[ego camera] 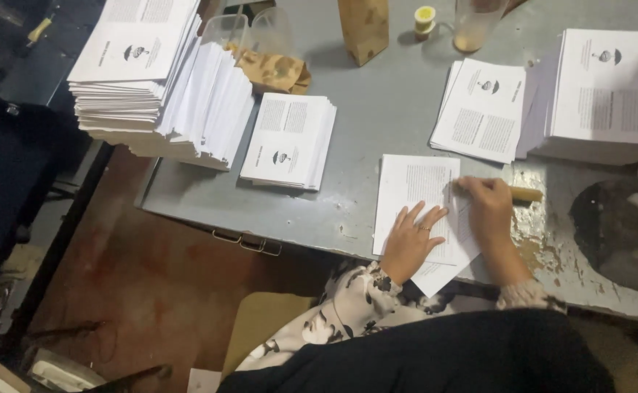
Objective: Folding printed paper sheets into booklets and using a wooden block to crease the edges.
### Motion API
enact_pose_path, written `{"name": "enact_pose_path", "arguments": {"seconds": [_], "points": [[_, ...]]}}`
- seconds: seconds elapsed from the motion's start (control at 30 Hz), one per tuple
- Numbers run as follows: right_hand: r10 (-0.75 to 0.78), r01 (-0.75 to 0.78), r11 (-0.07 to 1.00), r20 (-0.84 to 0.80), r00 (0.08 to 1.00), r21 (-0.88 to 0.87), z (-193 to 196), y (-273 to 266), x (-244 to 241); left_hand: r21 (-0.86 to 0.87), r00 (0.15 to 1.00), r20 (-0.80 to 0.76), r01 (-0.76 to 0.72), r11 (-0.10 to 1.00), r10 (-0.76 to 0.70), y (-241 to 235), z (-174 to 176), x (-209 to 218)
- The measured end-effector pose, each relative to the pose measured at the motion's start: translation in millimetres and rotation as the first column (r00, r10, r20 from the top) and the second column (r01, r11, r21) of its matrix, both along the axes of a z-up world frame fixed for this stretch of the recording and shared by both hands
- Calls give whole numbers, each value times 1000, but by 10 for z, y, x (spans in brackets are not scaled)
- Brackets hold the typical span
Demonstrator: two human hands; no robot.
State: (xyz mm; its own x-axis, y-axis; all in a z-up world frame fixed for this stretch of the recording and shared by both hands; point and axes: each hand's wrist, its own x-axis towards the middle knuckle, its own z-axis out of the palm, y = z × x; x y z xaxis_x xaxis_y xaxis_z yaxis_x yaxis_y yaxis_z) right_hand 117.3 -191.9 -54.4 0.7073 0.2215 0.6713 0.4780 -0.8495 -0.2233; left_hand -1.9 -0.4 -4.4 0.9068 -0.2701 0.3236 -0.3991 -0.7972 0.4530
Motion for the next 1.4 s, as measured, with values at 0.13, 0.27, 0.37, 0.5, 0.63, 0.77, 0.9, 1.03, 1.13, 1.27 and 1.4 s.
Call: {"name": "enact_pose_path", "arguments": {"seconds": [0.13,0.27,0.37,0.5,0.63,0.77,0.9,1.03,1.13,1.27,1.4], "points": [[-9,11,999,52,999,-45,148,54,186,-10,1000,-2,6,1000,-6,3,21,-56],[53,-50,997,-59,997,59,251,32,-152,-29,1000,20,4,1000,-3,19,-7,-29],[-27,28,1000,-69,997,3,9,20,-406,-6,1000,19,1,1000,0,14,-7,-31],[-37,37,998,-15,999,48,181,157,-128,-3,999,-27,21,1000,-22,11,84,-19],[-128,128,992,39,991,10,199,242,297,-24,999,-40,15,1000,-16,20,171,-17],[-163,165,986,104,981,-8,96,289,398,6,1000,-22,13,1000,-13,8,28,-29],[-172,182,982,142,975,-60,229,293,369,11,999,-46,5,1000,-4,1,13,-33],[-294,310,947,161,942,-85,167,61,368,-46,991,132,-27,999,33,4,-66,-52],[-271,271,960,2,963,-67,231,-186,88,-125,973,226,-8,992,37,64,-149,-4],[-235,238,971,-229,945,-14,455,-380,-524,-265,909,415,139,954,-17,68,-64,-153],[-192,209,976,-221,956,53,1009,-247,-1271,-346,909,415,120,930,37,164,136,-256]]}}
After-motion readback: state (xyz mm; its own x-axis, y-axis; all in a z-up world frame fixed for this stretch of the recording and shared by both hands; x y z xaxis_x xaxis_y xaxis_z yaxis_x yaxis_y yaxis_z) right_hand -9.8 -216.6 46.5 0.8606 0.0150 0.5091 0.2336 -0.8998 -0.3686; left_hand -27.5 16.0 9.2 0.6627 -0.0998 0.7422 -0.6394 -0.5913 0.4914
